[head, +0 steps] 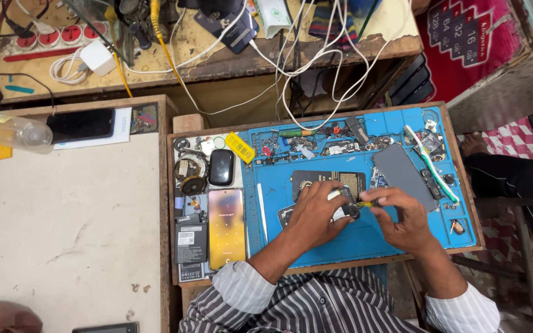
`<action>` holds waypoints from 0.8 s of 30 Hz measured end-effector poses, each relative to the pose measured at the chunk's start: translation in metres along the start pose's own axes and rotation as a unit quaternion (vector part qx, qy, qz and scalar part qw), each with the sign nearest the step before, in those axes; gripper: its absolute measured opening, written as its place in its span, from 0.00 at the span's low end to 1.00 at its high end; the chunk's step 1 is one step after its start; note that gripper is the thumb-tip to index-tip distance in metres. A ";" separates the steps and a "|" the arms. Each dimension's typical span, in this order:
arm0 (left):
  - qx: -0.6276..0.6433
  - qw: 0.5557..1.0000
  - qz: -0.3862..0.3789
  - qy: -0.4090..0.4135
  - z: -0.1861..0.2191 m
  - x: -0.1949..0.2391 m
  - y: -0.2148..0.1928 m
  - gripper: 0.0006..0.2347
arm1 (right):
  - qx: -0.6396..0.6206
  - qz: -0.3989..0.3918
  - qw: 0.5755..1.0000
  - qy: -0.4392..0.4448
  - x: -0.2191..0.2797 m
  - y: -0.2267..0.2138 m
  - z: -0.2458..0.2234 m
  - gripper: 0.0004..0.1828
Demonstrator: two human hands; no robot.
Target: The person uses a yellow-handled screwdriver to remove screws from the internal frame of a disassembled smartphone. They repeatedly adjust the phone's position on a blue anti-static mat and continue unscrewing components while handling the device with both hands.
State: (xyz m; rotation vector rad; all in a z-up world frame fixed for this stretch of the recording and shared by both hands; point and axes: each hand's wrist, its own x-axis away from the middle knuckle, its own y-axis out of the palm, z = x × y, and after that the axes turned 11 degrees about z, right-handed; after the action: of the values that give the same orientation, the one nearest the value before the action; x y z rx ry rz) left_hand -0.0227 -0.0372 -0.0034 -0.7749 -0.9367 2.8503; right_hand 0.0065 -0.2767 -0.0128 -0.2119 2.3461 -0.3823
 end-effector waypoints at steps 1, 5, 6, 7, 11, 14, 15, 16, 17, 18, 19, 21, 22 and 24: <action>-0.002 1.000 0.003 0.000 0.000 0.001 0.000 0.15 | 0.041 0.005 0.999 -0.026 0.000 0.000 -0.001 0.26; -0.007 1.000 0.003 0.001 0.001 0.000 0.000 0.14 | 0.027 0.066 0.997 -0.015 -0.002 0.003 -0.004 0.26; -0.007 1.000 0.001 -0.001 0.001 0.000 0.000 0.14 | 0.008 0.036 0.999 0.000 -0.003 0.003 -0.005 0.24; -0.004 1.000 0.006 0.002 0.001 0.000 0.001 0.14 | -0.012 0.005 1.000 0.016 -0.003 0.004 -0.006 0.22; 0.002 1.000 0.005 -0.003 0.002 0.000 -0.002 0.14 | 0.050 -0.018 0.997 -0.049 -0.008 0.006 -0.010 0.32; 0.004 1.000 0.008 -0.005 0.002 -0.001 -0.002 0.14 | 0.002 0.008 1.000 0.012 -0.006 0.005 -0.009 0.24; 0.006 1.000 0.010 -0.004 0.001 0.001 -0.001 0.14 | -0.005 0.010 1.000 0.007 -0.003 0.005 -0.008 0.25; 0.009 1.000 0.009 -0.006 0.001 0.002 0.000 0.13 | -0.011 0.013 1.000 0.001 0.001 0.005 -0.007 0.25; 0.012 1.000 0.008 -0.006 0.000 0.001 0.001 0.13 | -0.017 0.018 1.000 -0.006 0.002 0.005 -0.004 0.25; 0.014 1.000 0.006 -0.006 -0.001 0.001 0.001 0.12 | -0.018 0.020 1.000 -0.010 0.003 0.004 0.000 0.26; 0.018 1.000 0.008 -0.006 -0.001 0.000 0.002 0.12 | -0.017 0.022 1.000 -0.013 0.003 0.004 0.001 0.26; 0.026 1.000 0.011 -0.006 0.000 -0.002 0.002 0.11 | -0.019 0.027 0.999 -0.014 0.004 0.003 0.000 0.27; 0.026 1.000 0.016 -0.003 0.001 -0.003 0.001 0.09 | -0.021 0.031 0.999 -0.013 0.003 0.004 -0.002 0.27; 0.027 0.999 0.025 0.001 0.006 0.003 -0.002 0.07 | -0.027 0.039 0.999 -0.008 0.008 0.008 -0.019 0.27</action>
State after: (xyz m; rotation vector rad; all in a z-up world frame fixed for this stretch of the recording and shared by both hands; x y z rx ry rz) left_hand -0.0284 -0.0386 0.0010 -0.8076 -0.8494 2.9029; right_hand -0.0128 -0.2673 -0.0081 -0.1477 2.3430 -0.2770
